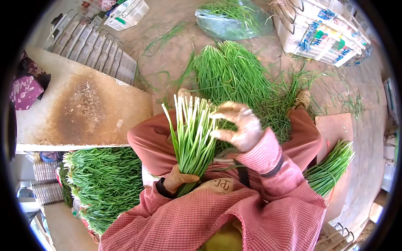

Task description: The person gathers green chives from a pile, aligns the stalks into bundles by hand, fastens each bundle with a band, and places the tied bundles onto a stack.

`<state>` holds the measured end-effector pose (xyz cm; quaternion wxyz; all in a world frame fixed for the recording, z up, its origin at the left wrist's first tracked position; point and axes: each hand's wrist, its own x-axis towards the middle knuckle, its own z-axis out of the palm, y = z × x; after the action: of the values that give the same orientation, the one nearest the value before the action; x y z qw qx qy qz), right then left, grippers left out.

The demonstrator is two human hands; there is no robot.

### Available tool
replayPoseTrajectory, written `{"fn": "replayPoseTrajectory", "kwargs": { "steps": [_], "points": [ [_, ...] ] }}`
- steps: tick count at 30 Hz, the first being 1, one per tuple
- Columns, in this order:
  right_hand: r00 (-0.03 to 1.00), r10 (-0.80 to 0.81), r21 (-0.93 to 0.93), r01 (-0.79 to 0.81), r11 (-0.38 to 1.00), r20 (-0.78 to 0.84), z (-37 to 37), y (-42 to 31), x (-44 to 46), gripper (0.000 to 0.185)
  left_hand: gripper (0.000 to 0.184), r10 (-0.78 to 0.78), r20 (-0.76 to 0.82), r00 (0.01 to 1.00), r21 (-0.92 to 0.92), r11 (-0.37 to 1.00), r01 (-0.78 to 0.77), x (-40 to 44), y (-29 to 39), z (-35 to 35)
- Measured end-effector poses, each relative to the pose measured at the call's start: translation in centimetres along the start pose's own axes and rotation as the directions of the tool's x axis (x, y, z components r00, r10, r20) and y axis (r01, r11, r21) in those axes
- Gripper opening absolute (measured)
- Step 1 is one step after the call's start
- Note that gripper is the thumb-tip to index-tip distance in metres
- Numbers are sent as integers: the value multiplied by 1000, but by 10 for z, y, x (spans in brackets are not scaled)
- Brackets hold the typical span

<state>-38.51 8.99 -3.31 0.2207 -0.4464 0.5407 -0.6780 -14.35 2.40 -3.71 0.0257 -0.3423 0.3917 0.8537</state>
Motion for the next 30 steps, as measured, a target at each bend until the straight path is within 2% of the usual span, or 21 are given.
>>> {"fn": "replayPoseTrajectory", "kwargs": {
  "steps": [1,2,3,4,6,10,12,13,14,16,18,19,20,21,22,24,25,26,27,28,30],
  "points": [
    [989,127,-94,-119,988,79,3,-5,-7,32,53,-5,2,1000,0,1000,5,0,0,1],
    [915,347,-324,-270,907,207,-1,-14,-9,40,53,20,17,1000,1,1000,-20,0,0,2],
    [876,444,-287,-383,878,190,2,-12,-14,49,53,48,31,998,1,999,-48,1,1,3],
    [864,437,-235,-383,893,251,4,-16,-13,43,53,53,26,998,-1,999,-53,1,2,3],
    [885,410,-127,-391,912,222,19,-17,-16,33,55,17,34,999,1,1000,-17,-4,5,1],
    [899,372,-289,-302,908,229,25,-6,-9,21,56,14,41,999,23,1000,-15,-2,1,-1],
    [886,409,24,-424,905,220,30,-2,-7,12,56,-28,105,994,1,1000,28,-4,2,-1],
    [794,572,96,-598,796,207,25,-7,-8,10,55,1,139,990,3,1000,-2,-5,4,0],
    [842,499,131,-529,839,206,16,-1,-6,10,55,3,140,990,0,1000,-3,-5,4,-1],
    [746,663,187,-661,727,58,1,-5,14,8,56,-27,163,986,70,997,16,-7,4,-3],
    [753,652,169,-657,735,92,-5,-7,23,7,57,-57,157,986,84,996,44,-8,7,-3],
    [759,641,68,-650,757,118,-6,2,25,6,59,-86,155,984,101,992,71,-9,8,-3],
    [843,494,223,-534,816,211,-11,15,27,6,59,-86,158,984,105,992,70,-8,8,-5],
    [873,486,216,-468,857,-38,-21,20,32,15,62,-75,181,981,105,993,56,-6,5,-11],
    [851,447,193,-406,893,-276,-36,27,35,24,64,-61,199,978,99,994,42,-6,1,-16],
    [666,597,447,-412,794,-448,-95,117,17,59,67,10,227,974,99,995,-33,-7,-3,-21],
    [633,721,457,-572,682,-284,-95,141,0,86,67,39,264,964,91,994,-66,-8,-2,-22],
    [514,845,527,-682,507,-147,-75,128,3,93,67,58,305,951,87,992,-88,-8,-1,-23],
    [645,763,522,-664,535,39,-57,133,-15,91,74,37,337,941,90,993,-72,-4,-4,-26],
    [628,739,653,-670,353,245,-31,142,-26,90,74,23,344,939,95,994,-59,0,-3,-27],
    [613,676,732,-663,159,408,20,121,-31,88,83,-106,405,908,41,994,98,9,-2,-29]
  ]
}}
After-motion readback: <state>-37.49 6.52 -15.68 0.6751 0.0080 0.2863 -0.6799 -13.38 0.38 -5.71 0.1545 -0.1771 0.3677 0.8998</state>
